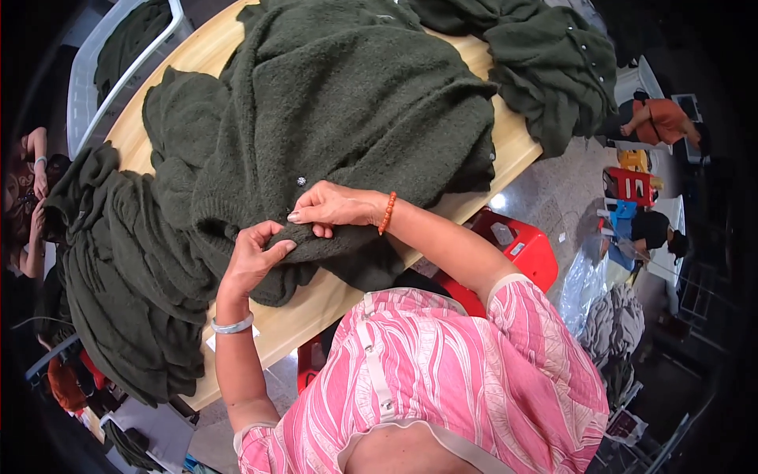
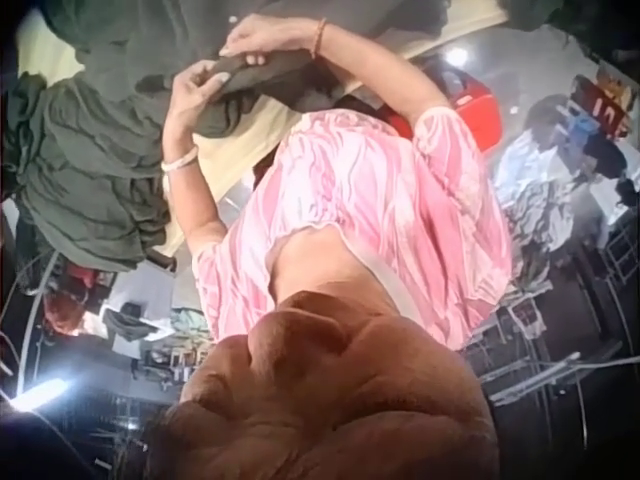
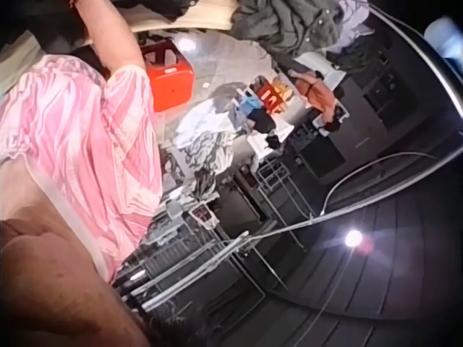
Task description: Inspecting and cleaning loose threads from olive green sweaters on a table.
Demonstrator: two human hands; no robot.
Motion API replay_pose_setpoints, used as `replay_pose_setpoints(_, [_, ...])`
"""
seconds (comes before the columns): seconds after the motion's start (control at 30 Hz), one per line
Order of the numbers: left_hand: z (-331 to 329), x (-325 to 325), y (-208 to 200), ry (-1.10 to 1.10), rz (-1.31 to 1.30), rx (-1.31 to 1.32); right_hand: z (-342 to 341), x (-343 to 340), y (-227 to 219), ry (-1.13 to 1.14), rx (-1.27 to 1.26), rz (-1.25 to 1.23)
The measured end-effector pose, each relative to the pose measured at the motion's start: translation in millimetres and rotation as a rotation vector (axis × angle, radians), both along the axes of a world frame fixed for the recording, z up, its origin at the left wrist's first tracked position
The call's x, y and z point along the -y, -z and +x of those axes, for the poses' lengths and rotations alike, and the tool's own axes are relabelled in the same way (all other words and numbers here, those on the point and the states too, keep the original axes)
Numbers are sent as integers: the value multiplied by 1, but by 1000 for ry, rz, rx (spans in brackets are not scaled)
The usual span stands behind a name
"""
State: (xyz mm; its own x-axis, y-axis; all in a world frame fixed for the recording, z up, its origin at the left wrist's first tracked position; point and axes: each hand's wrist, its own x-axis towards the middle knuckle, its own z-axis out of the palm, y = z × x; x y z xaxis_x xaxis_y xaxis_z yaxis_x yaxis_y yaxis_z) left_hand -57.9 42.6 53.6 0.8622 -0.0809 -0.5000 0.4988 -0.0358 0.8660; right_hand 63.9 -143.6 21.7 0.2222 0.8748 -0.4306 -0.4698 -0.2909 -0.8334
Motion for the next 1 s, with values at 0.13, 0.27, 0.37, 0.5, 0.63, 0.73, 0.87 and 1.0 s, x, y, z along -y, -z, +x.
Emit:
replay_pose_setpoints(0.13, [6, 7, -8, 113, 157, 92, -4, 9, -8, -40, 361, 77])
replay_pose_setpoints(0.27, [8, 25, 1, 228, 600, 369, -17, 11, -4, 162, 809, 312])
replay_pose_setpoints(0.37, [-17, 34, 8, 138, 833, 552, -40, -9, -1, 158, 1193, 372])
replay_pose_setpoints(0.5, [-19, 27, 15, 191, 885, 525, -56, -5, 6, 128, 1184, 247])
replay_pose_setpoints(0.63, [13, 14, 11, 164, 140, 156, -48, 23, -9, 41, 1084, -7])
replay_pose_setpoints(0.73, [25, 11, 5, -11, 607, 192, -55, 17, -1, 198, 974, 54])
replay_pose_setpoints(0.87, [36, 32, 22, 81, 1093, 417, -60, 11, -2, 164, 982, 50])
replay_pose_setpoints(1.0, [37, 34, 46, 112, 1239, 268, -59, 9, 16, 174, 1044, 103])
